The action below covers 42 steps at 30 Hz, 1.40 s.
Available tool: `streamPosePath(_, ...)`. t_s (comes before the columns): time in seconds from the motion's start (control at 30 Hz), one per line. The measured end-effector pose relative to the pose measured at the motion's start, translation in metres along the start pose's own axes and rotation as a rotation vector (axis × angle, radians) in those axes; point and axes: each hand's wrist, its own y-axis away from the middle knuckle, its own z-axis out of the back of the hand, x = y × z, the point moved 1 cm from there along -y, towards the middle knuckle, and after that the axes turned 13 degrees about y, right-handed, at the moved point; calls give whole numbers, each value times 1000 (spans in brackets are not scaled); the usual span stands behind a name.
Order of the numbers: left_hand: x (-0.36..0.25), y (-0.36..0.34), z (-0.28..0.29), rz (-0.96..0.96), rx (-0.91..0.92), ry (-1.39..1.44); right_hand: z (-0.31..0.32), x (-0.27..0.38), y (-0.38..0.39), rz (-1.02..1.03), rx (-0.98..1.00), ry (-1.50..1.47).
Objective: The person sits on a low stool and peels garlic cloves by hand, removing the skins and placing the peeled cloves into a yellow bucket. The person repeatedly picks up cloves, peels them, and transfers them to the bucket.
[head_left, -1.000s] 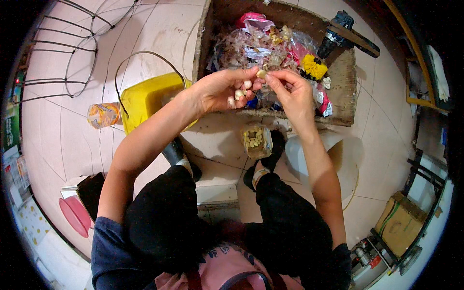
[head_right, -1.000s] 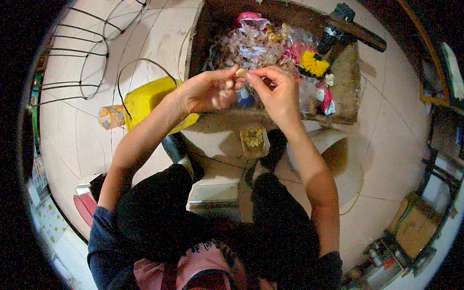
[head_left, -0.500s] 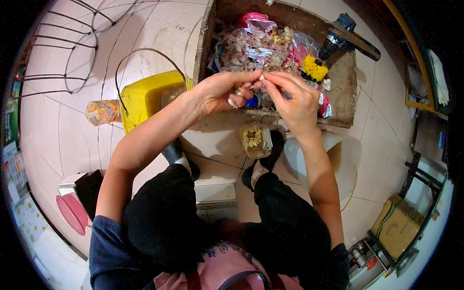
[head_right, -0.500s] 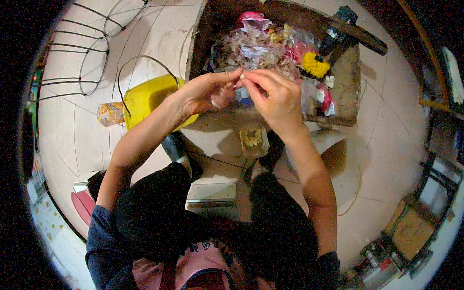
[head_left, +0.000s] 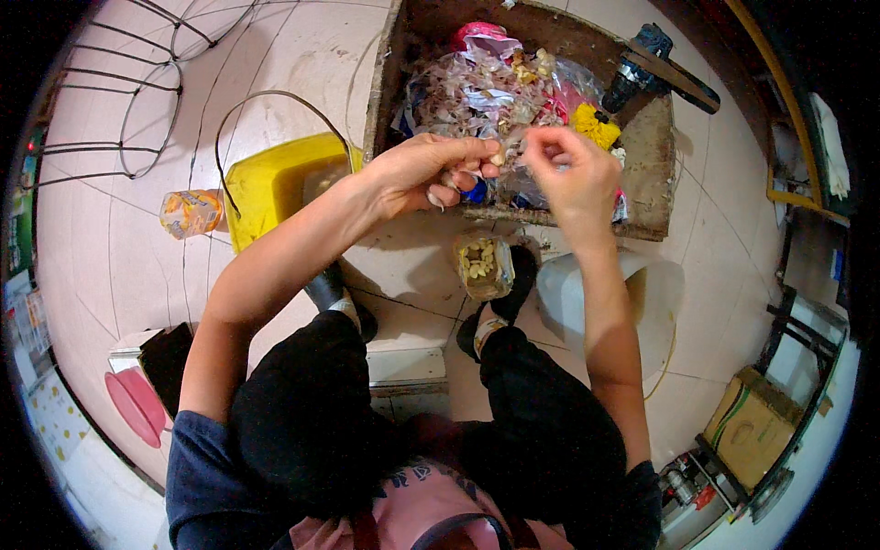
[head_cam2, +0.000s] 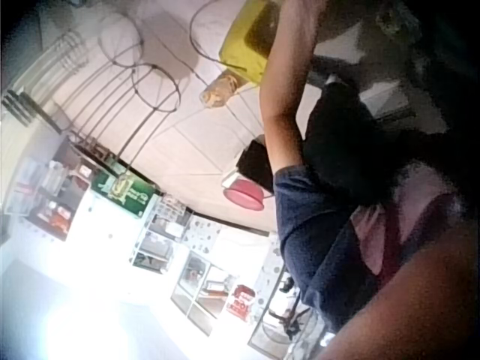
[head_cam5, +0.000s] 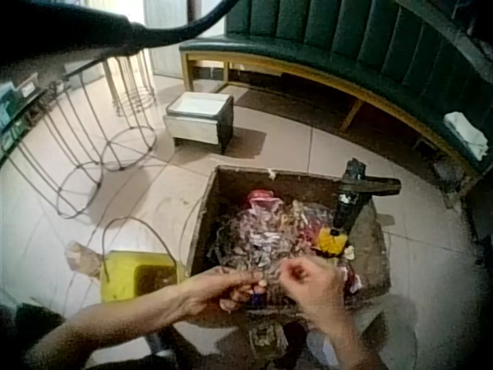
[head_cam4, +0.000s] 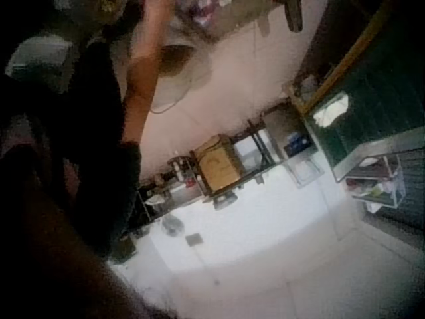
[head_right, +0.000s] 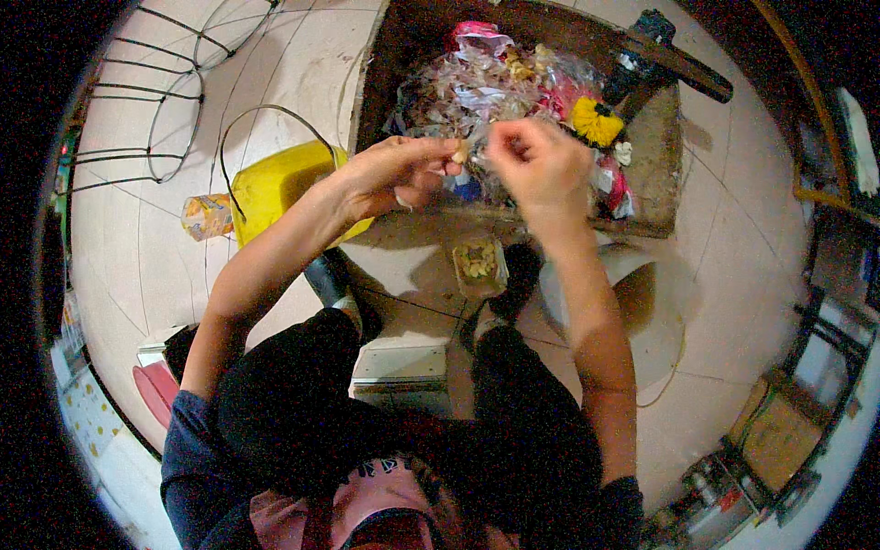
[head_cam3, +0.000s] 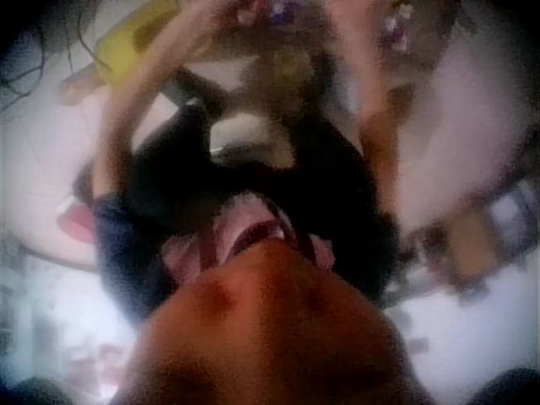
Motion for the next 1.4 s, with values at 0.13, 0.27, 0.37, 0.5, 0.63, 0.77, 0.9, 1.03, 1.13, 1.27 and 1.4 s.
streamPosePath(0.13, -1, 2, 4, -157, -20, -71, 3, -19, -7, -154, -36, -114)
streamPosePath(0.27, 1, 1, 1, -273, -30, -226, -7, -1, 6, -144, 119, -383)
streamPosePath(0.37, 2, 0, -1, -292, -27, -256, -12, 4, 7, -137, 87, -305)
streamPosePath(0.5, 4, 0, -3, -300, -39, -227, -13, 11, 7, -117, 32, -266)
streamPosePath(0.63, 2, 0, -7, -308, -79, -229, -13, 12, 7, -55, 19, -210)
streamPosePath(0.77, 2, -4, -2, -376, -61, -231, -7, 6, 3, 27, -61, -1)
streamPosePath(0.9, 0, 0, 2, -361, -97, -212, 5, -2, -6, -7, -19, 23)
streamPosePath(1.03, 0, -1, 2, -381, -86, -223, 7, 8, -3, 96, 3, -54)
streamPosePath(1.13, 2, -3, 4, -416, -93, -281, 4, 14, -3, 72, 4, -80)
streamPosePath(1.27, 0, 5, -2, -320, 59, -314, 0, 7, -3, -67, 82, -186)
streamPosePath(1.4, -5, 12, -7, -185, 151, -45, 1, 8, 0, -33, 58, -200)
